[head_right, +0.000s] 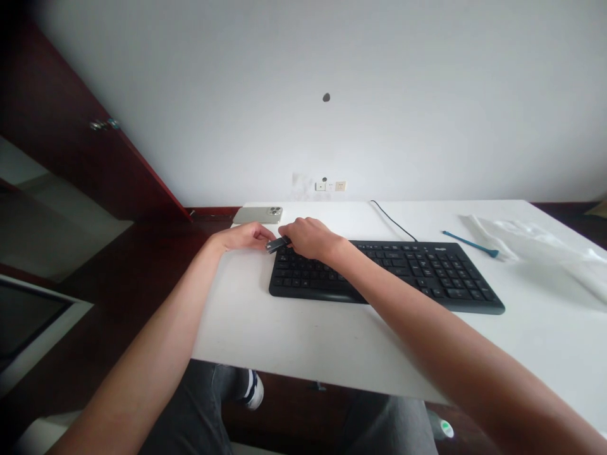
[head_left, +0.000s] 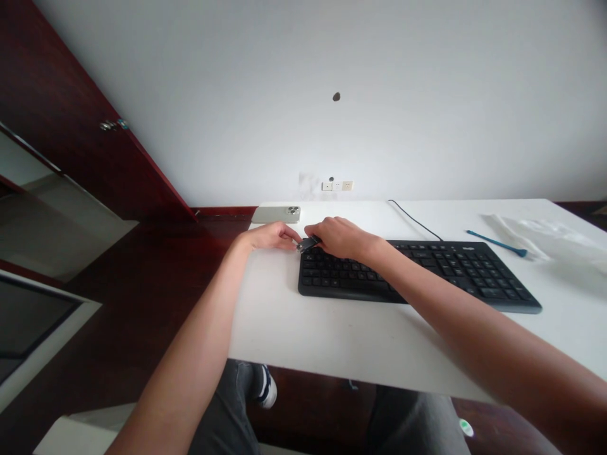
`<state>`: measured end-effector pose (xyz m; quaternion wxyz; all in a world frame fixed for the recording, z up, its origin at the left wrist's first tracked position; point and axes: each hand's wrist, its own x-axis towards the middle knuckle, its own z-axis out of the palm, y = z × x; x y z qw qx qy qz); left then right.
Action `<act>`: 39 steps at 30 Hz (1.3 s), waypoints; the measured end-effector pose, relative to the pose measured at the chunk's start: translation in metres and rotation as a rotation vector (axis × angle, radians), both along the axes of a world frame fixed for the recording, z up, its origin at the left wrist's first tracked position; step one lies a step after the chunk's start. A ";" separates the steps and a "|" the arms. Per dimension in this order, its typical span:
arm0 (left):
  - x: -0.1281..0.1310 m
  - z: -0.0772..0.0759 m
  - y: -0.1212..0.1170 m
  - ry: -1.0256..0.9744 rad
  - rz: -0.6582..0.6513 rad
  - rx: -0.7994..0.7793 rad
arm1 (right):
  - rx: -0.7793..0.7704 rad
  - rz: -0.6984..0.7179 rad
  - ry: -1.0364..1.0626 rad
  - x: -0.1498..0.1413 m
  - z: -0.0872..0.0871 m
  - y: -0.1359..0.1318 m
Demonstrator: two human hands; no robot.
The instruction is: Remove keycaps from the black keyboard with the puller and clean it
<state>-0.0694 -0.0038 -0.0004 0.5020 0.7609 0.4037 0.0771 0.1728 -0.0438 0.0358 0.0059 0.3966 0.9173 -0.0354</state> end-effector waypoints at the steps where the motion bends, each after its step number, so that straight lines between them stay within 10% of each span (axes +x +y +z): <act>1: 0.000 0.000 0.000 -0.007 0.000 -0.005 | -0.003 -0.012 0.008 0.000 -0.001 0.001; 21: 0.028 0.015 -0.039 0.119 0.107 0.310 | 0.020 -0.121 -0.034 -0.006 -0.004 -0.003; 29: 0.049 -0.014 -0.106 0.242 0.486 0.594 | -0.015 -0.087 0.044 -0.001 -0.002 0.005; 39: 0.063 -0.035 -0.116 0.272 0.611 0.721 | -0.057 0.013 0.089 0.006 -0.004 0.016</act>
